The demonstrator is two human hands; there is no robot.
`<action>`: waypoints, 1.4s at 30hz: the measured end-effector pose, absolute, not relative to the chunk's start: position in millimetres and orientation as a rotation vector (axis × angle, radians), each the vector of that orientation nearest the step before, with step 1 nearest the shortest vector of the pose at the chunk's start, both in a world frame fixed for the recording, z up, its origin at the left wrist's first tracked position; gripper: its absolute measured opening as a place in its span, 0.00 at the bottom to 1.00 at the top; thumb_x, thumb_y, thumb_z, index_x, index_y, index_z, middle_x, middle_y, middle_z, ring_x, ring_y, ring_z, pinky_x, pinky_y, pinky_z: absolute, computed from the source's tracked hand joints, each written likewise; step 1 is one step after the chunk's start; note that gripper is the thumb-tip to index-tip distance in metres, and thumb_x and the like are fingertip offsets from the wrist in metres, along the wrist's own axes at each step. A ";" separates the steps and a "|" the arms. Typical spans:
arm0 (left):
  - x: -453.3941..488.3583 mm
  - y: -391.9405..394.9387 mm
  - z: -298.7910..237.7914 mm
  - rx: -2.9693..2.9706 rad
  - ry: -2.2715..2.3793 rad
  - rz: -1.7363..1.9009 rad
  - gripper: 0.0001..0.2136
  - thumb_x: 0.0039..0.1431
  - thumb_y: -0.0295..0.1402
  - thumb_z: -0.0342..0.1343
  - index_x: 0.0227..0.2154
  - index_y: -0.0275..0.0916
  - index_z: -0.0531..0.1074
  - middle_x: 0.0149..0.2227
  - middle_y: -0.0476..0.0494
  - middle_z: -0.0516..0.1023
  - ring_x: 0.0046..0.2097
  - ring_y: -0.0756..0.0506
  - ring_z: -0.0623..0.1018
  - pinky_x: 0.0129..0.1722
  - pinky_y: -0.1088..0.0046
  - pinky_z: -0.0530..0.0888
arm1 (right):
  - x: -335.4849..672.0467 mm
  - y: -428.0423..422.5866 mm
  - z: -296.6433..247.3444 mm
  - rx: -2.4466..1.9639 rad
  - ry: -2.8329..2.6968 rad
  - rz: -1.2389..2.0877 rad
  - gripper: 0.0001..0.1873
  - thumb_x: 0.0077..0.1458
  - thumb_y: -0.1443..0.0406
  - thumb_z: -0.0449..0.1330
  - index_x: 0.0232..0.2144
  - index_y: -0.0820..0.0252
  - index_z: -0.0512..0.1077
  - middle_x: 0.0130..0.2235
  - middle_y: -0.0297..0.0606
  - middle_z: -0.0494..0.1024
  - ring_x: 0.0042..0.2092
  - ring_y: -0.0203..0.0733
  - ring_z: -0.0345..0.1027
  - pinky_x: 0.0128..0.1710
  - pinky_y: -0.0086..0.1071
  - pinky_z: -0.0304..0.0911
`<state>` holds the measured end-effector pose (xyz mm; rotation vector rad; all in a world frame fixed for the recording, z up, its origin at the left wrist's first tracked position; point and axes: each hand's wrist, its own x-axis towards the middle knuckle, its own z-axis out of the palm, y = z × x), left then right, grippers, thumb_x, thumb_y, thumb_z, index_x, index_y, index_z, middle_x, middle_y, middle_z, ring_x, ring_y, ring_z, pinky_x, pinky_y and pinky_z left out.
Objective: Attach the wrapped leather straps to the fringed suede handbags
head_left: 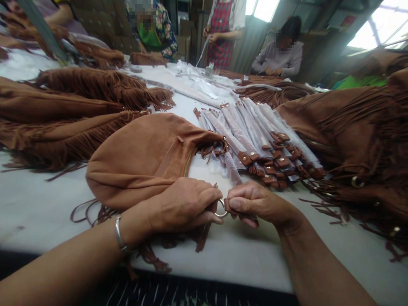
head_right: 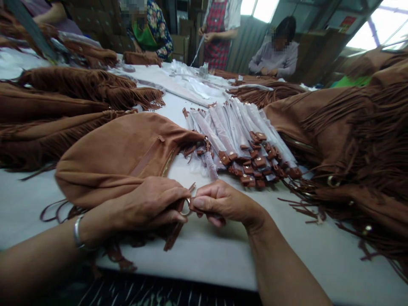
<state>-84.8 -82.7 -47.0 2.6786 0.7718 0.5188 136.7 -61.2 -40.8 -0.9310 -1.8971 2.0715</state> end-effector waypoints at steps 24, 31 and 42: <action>-87.5 -82.6 -43.8 2.818 0.701 0.419 0.17 0.63 0.45 0.39 0.37 0.36 0.64 0.31 0.46 0.69 0.30 0.48 0.68 0.29 0.72 0.66 | 134.7 -60.0 -48.7 -0.922 -1.761 2.065 0.18 0.52 0.57 0.59 0.26 0.70 0.71 0.18 0.29 0.64 0.15 0.24 0.54 0.12 0.18 0.48; -80.8 -83.9 -51.4 3.077 0.647 0.441 0.16 0.64 0.43 0.38 0.32 0.36 0.63 0.27 0.47 0.69 0.26 0.46 0.68 0.23 0.68 0.64 | 138.0 -55.5 -52.2 -0.921 -1.778 2.178 0.17 0.51 0.57 0.60 0.26 0.70 0.71 0.17 0.28 0.62 0.14 0.24 0.54 0.11 0.17 0.45; -88.4 -83.3 -50.5 2.929 0.699 0.466 0.16 0.65 0.43 0.37 0.37 0.35 0.63 0.31 0.46 0.70 0.27 0.48 0.69 0.23 0.71 0.65 | 131.7 -66.0 -42.5 -1.026 -1.873 2.101 0.20 0.53 0.55 0.58 0.22 0.68 0.67 0.16 0.32 0.66 0.17 0.27 0.58 0.16 0.20 0.52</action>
